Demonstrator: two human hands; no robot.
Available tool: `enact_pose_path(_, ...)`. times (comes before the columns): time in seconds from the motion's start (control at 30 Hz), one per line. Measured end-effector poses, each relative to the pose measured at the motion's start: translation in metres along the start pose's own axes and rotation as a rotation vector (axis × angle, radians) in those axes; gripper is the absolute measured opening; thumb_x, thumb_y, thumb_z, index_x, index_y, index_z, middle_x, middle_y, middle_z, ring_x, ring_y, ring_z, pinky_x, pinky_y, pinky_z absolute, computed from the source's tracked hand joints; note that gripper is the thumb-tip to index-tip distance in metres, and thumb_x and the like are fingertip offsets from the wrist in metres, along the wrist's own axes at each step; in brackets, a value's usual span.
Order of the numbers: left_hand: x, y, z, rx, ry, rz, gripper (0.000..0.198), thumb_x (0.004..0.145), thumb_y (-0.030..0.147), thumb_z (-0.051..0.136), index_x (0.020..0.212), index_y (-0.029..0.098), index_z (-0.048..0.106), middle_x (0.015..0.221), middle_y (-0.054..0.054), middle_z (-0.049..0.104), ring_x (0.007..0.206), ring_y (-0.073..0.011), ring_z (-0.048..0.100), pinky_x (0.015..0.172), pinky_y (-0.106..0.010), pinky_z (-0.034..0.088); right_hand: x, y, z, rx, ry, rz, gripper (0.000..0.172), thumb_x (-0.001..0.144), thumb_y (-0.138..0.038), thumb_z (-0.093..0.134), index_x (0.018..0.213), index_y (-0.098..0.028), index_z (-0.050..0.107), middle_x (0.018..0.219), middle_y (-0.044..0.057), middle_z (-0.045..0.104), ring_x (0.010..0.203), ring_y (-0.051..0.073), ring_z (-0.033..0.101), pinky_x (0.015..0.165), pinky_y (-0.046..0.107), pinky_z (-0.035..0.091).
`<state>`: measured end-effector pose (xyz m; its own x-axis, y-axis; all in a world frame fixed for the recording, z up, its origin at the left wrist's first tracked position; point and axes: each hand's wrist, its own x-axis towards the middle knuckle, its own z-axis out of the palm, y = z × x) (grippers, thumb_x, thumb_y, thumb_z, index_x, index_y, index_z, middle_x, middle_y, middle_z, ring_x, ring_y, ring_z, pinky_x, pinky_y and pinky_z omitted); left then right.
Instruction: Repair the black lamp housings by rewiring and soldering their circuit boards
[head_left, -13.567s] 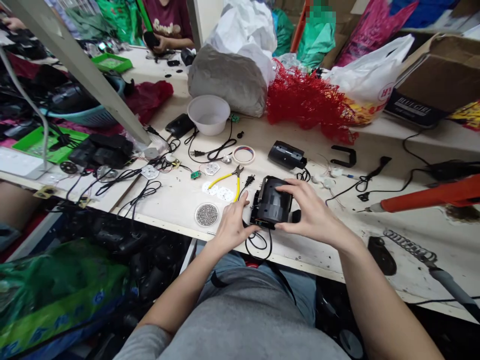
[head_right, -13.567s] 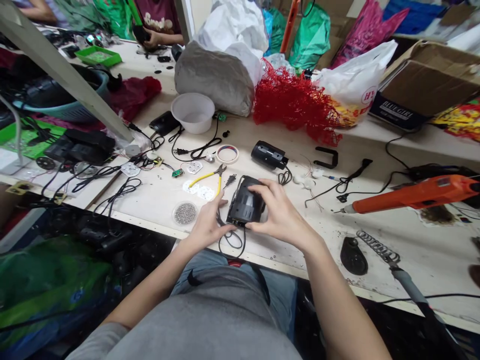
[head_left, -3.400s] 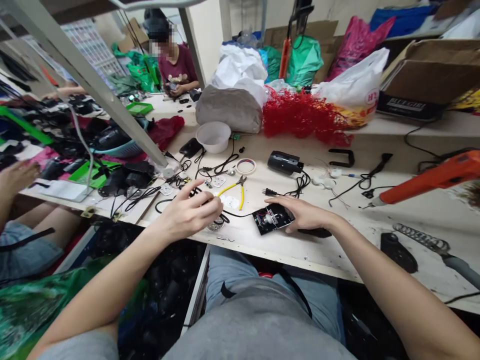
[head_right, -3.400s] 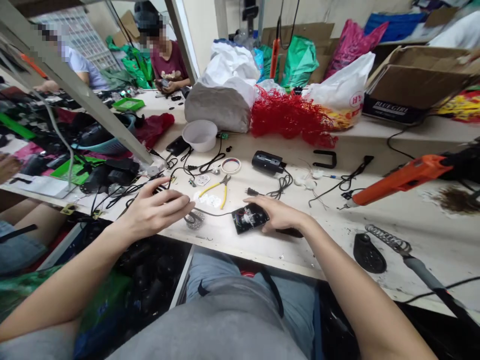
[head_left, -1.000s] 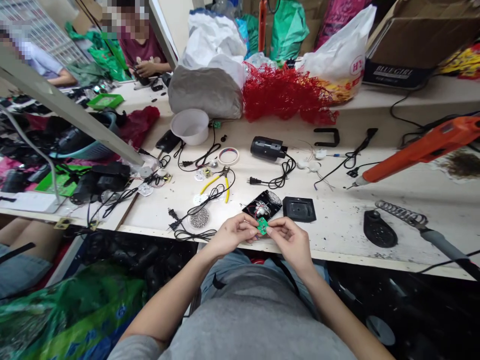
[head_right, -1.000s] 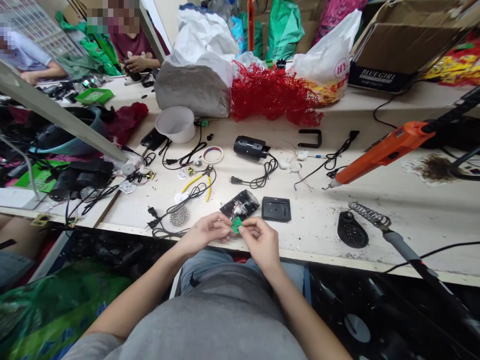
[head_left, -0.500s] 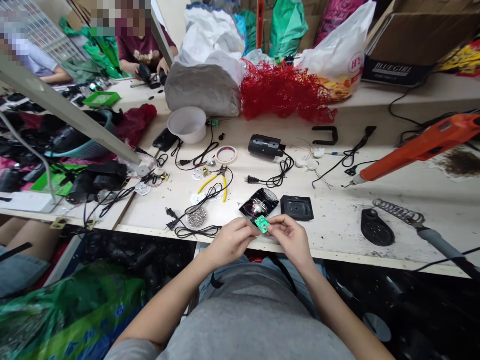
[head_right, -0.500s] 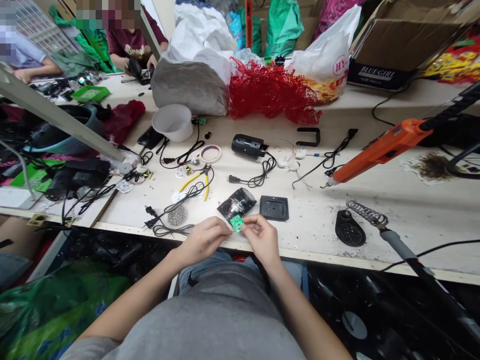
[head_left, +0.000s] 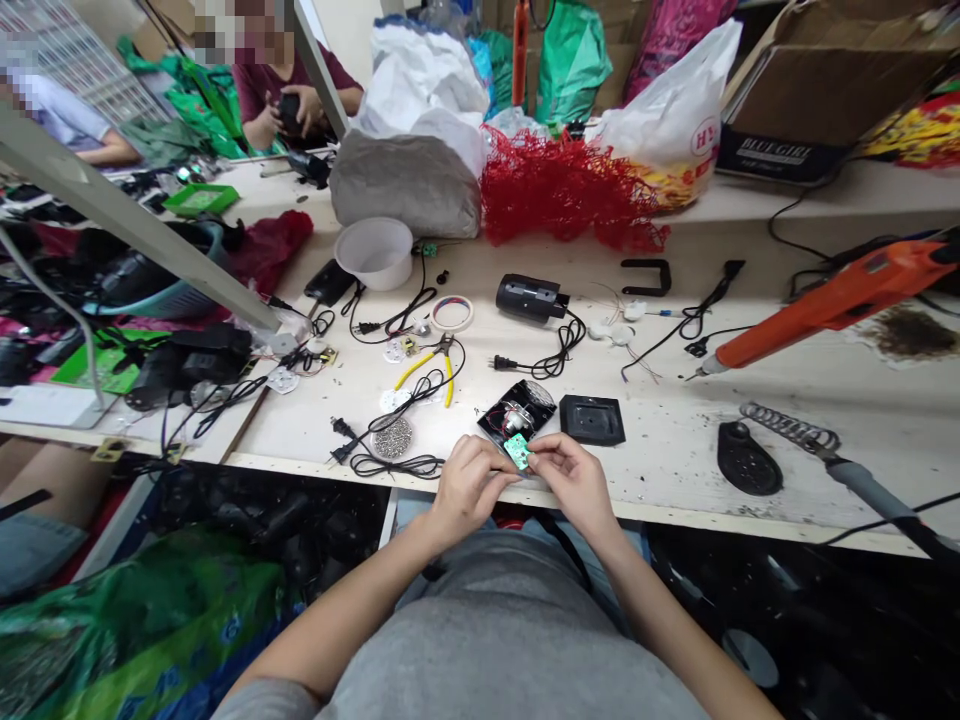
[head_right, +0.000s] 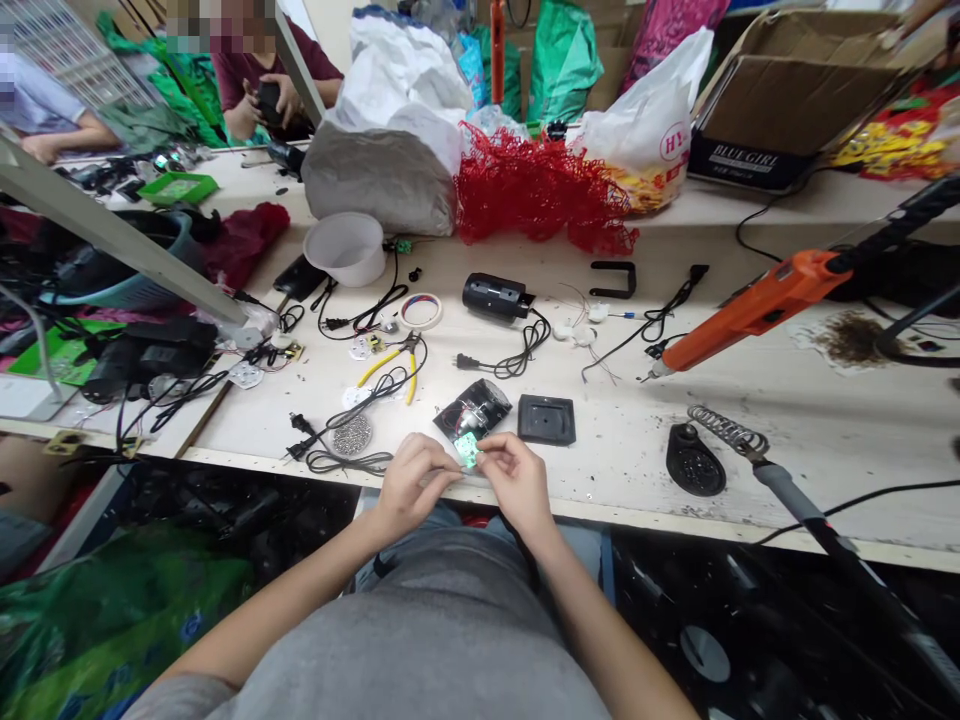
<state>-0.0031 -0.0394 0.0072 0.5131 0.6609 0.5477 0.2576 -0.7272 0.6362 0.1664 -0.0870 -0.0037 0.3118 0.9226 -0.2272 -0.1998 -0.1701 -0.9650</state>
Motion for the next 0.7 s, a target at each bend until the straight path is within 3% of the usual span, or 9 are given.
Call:
enact_pose_path(0.13,-0.004,0.001,0.012,-0.336,0.075,-0.597,0.023,0.089,0.039,0.067,0.080,0.018,0.065,0.071,-0.001,0.062,0.063,-0.0125,0.054,0.060,-0.024,0.045,0.000,0.002,0.003,-0.031,-0.006,-0.060,0.024,0.067,-0.040,0.081,0.077,-0.022,0.069,0.076,0.003,0.073,0.069,0.017,0.068,0.070,0.030,0.060)
enact_pose_path(0.23,-0.006,0.000,0.016,-0.470,0.076,-0.836,0.034,0.080,0.050,0.073,0.081,0.017,0.067,0.066,0.000,0.061,0.057,-0.0115,0.052,0.056,-0.023,0.044,0.000,0.004,0.004,-0.063,0.000,-0.092,0.020,0.070,-0.038,0.078,0.078,-0.022,0.069,0.078,0.003,0.073,0.070,0.017,0.069,0.070,0.031,0.061)
enact_pose_path(0.4,-0.004,0.003,0.013,-0.530,0.056,-0.886,0.039,0.075,0.057,0.074,0.077,0.018,0.067,0.062,0.001,0.058,0.056,-0.0122,0.052,0.055,-0.024,0.045,-0.001,0.006,0.004,-0.135,0.007,-0.165,0.016,0.075,-0.037,0.074,0.080,-0.022,0.069,0.078,0.003,0.072,0.069,0.017,0.068,0.068,0.030,0.061)
enact_pose_path(0.5,0.000,0.005,0.011,-0.505,0.069,-0.847,0.036,0.077,0.053,0.073,0.074,0.018,0.067,0.064,0.001,0.056,0.058,-0.0115,0.048,0.057,-0.024,0.042,-0.002,0.006,0.004,-0.257,0.018,-0.303,0.010,0.082,-0.032,0.068,0.081,-0.023,0.071,0.083,0.005,0.068,0.075,0.017,0.067,0.064,0.029,0.059)
enact_pose_path(0.7,0.004,0.004,0.012,-0.480,0.069,-0.743,0.029,0.080,0.047,0.072,0.073,0.018,0.069,0.072,0.000,0.057,0.064,-0.0131,0.049,0.061,-0.025,0.041,-0.004,0.006,-0.001,-0.534,0.033,-0.562,0.010,0.085,-0.023,0.066,0.089,-0.026,0.075,0.090,0.005,0.062,0.089,0.021,0.063,0.080,0.037,0.056)
